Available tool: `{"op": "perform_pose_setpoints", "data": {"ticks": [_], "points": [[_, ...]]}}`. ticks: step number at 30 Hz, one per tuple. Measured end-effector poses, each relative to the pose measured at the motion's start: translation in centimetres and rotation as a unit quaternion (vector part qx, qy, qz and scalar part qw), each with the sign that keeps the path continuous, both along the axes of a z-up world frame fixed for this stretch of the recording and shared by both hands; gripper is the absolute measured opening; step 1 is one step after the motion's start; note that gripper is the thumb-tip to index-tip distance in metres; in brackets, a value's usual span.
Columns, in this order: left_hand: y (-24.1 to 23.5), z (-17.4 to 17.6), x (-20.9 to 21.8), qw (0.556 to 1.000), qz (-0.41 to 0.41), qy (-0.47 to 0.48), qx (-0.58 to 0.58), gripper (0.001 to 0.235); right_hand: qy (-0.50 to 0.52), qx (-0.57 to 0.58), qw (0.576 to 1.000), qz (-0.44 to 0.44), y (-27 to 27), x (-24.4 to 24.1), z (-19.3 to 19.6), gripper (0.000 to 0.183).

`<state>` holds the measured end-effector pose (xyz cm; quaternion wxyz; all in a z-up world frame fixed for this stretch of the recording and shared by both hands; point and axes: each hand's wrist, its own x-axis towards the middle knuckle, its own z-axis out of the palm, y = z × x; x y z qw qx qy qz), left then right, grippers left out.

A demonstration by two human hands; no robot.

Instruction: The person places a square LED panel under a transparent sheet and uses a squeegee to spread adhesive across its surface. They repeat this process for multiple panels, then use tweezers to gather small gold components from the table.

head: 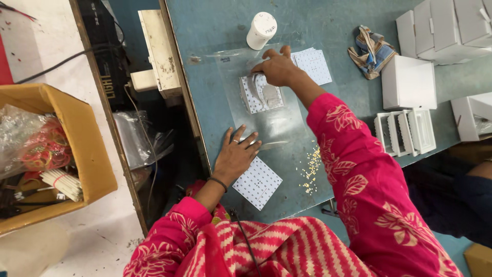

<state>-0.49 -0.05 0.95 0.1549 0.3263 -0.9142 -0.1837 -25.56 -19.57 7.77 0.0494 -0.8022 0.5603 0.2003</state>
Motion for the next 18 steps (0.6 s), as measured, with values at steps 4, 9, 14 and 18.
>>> {"op": "perform_pose_setpoints", "data": {"ticks": [4,9,14,18], "points": [[0.2,-0.1,0.1,1.000,0.000,0.003,-0.010,0.041,0.008,0.045,0.999,0.010,1.6,-0.4,-0.3,0.047],[0.1,-0.1,0.0,1.000,0.001,-0.005,0.006,0.039,-0.002,0.054,0.998,0.038,6.6,-0.4,0.2,0.042],[0.1,0.0,-0.1,1.000,0.002,-0.005,0.002,0.039,-0.024,0.051,0.998,0.036,11.9,-0.7,0.8,0.030],[0.0,0.0,0.0,1.000,0.003,0.000,0.001,0.040,-0.015,0.010,0.999,0.030,8.4,-2.0,0.8,0.046]]}}
